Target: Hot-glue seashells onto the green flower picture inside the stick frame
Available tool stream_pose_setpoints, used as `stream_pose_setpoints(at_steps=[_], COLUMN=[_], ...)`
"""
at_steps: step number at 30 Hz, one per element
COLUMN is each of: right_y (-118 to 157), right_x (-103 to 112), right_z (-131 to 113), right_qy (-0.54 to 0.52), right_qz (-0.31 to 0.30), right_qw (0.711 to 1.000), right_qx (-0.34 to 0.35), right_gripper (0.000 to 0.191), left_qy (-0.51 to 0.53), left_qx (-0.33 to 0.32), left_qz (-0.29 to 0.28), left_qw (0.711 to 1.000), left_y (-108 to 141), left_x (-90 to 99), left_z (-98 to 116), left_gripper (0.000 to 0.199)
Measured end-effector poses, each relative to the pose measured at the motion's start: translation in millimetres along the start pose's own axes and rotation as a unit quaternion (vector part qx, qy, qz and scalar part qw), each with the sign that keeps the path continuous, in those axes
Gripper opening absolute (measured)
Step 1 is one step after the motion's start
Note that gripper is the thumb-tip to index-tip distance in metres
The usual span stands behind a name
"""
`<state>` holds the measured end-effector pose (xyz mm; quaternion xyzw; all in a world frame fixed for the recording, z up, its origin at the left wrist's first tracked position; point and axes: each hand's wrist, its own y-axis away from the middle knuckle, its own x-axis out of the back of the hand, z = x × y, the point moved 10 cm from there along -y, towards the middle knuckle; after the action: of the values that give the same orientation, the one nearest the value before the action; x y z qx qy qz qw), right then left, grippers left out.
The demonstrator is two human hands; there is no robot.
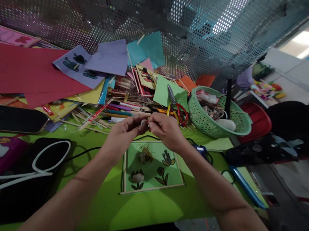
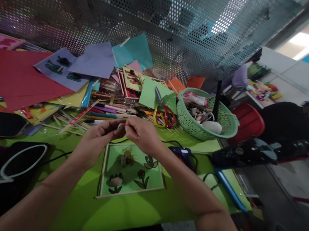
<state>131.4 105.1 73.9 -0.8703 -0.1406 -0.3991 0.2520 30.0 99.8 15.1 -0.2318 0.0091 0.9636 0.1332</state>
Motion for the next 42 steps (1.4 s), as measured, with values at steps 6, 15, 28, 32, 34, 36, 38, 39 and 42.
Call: stream_pose_setpoints(at_steps=[6,15,28,32,34,36,38,39,42], right_y=[0,-1,-3,-3,-3,-1,4,8,33], right_x=[-8,-8,-13,-13,-8,-1,8,14,38], right_z=[20,18,21,24,23,20,15,12,3], right_qy=[-0.194,-0.199,-0.208,-0.340,-0.370,-0.376,-0.363,-0.348,-0.275], right_qz=[-0.048,-0.039,-0.054,-0.044,-0.027,-0.019,-0.022,-0.025,-0.044], right_qw=[0.975,0.976,0.973,0.933,0.922,0.919,0.925,0.931,0.954], right_qx=[-0.095,-0.081,-0.084,-0.110,-0.114,-0.113,-0.113,-0.113,-0.113], right_gripper=[0.017,0.023,0.017,0.016,0.015,0.016,0.018,0.020,0.031], left_qy=[0.009,0.003,-0.041,-0.026,-0.015,-0.003,0.001,-0.002,-0.014], left_qx=[0.014,-0.002,-0.018,-0.010,-0.003,0.003,0.006,0.006,0.008], left_qz=[-0.016,0.005,-0.006,-0.016,-0.027,-0.030,-0.027,-0.027,-0.029], left_qw=[1.000,1.000,0.999,0.999,1.000,1.000,1.000,1.000,0.999], left_y=[-1,0,-1,0,0,1,1,1,2], left_x=[1.4,4.2,1.9,0.8,-0.5,-0.5,0.9,1.3,0.9], left_z=[-3,4,3,2,1,0,-1,-1,-1], left_gripper=[0.040,0.039,0.039,0.038,0.037,0.037,0.037,0.037,0.038])
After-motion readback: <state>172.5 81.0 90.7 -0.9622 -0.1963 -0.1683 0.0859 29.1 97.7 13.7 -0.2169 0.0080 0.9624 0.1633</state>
